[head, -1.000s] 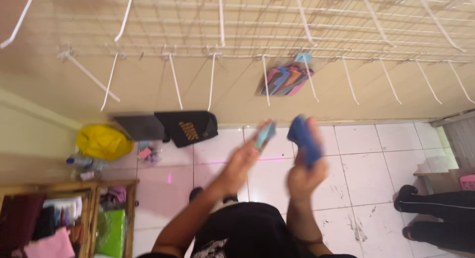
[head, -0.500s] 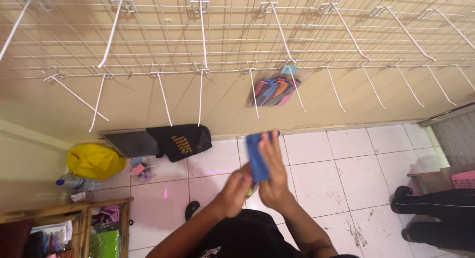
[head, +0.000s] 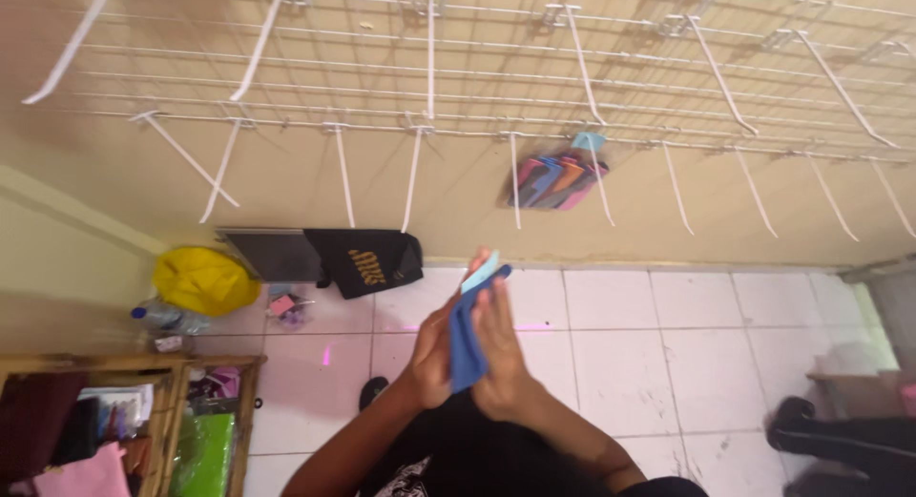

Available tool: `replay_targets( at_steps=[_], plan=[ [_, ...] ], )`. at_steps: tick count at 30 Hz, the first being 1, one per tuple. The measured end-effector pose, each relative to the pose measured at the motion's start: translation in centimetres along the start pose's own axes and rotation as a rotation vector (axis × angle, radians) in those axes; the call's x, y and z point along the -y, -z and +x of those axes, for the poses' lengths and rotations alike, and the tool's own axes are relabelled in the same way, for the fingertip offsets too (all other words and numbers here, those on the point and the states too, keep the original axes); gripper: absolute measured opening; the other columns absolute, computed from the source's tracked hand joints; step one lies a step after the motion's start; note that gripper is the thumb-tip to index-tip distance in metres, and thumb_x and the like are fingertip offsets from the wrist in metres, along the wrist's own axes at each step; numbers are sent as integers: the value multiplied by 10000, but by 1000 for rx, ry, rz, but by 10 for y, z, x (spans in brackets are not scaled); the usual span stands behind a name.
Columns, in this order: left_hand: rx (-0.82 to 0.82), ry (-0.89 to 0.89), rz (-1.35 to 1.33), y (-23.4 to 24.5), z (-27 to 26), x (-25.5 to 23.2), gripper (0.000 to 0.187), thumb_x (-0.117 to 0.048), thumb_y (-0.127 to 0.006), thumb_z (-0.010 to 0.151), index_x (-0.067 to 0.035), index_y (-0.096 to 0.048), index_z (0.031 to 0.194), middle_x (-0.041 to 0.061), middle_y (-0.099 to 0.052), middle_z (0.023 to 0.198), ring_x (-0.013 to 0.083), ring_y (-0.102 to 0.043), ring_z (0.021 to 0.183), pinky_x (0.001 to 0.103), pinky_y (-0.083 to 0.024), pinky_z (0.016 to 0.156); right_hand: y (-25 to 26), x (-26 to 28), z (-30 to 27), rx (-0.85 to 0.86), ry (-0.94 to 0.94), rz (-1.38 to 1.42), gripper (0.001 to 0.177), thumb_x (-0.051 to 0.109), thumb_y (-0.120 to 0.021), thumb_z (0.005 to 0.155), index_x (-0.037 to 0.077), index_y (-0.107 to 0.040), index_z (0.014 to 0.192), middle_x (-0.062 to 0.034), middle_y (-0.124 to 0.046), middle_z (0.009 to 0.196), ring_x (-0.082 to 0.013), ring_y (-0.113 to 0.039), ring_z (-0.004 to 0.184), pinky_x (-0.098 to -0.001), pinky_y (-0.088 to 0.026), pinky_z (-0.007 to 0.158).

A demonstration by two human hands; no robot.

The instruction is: The person hangs packaged hair accessories onto wire wall hooks, using a blue cloth to wipe a price label on each package before hanging it.

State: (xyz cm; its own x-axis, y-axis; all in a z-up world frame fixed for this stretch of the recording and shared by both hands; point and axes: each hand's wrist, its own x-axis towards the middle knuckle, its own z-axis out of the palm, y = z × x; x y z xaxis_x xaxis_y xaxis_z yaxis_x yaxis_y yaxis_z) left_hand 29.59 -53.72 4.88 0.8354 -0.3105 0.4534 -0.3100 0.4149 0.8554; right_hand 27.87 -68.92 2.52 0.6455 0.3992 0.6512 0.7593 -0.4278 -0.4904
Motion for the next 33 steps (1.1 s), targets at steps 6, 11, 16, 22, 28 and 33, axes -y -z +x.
replay_targets(
  at_steps=[6,11,16,22,28,33],
  plan=[
    [-222,506,-707,-10,-20,16,652,-270,-321,1123,-22,-255,1722,438,-281,1511,707,-131,1163,636,-178,789,10,-11,22,-57,-107,90,727,-23,-472,989,8,-177,1653,-255,-125,1736,-481,-71,1635,-584,-83,1317],
    [-185,-52,-2,-8,-27,21,554,-187,-345,1101,40,-291,1604,170,-352,1676,232,-356,1542,367,-294,1266,-6,-3,12,81,36,136,763,-9,-468,932,-1,-181,1639,-218,-105,1726,-506,-41,1601,-608,-16,1301],
    [-94,260,-81,-13,-44,38,514,-156,-402,1101,89,-454,1550,285,-594,1465,284,-557,1274,381,-423,1101,4,-24,2,-92,42,117,743,-83,-494,887,126,-412,1595,-92,-203,1746,-462,-9,1651,-540,-82,1346],
    [-167,-23,-64,-16,-21,12,609,-299,-312,1114,45,-249,1613,195,-335,1677,235,-350,1565,381,-279,1296,-10,-11,-19,70,-44,274,766,-148,-399,885,34,-297,1623,-212,-121,1728,-511,38,1606,-564,-21,1310],
    [6,139,-171,-28,-18,2,623,-348,-285,1171,71,-297,1632,260,-465,1610,323,-465,1482,414,-338,1248,9,-11,-12,-240,-288,183,665,-27,-390,1024,-13,-152,1645,-350,42,1712,-511,21,1612,-537,-72,1298],
    [-56,-2,-194,-21,-10,7,646,-360,-287,1144,70,-220,1622,223,-324,1688,298,-365,1566,401,-277,1314,3,0,-23,57,-23,94,596,71,-320,1052,-13,-204,1630,-270,-16,1706,-486,90,1606,-551,13,1319]
  ],
)
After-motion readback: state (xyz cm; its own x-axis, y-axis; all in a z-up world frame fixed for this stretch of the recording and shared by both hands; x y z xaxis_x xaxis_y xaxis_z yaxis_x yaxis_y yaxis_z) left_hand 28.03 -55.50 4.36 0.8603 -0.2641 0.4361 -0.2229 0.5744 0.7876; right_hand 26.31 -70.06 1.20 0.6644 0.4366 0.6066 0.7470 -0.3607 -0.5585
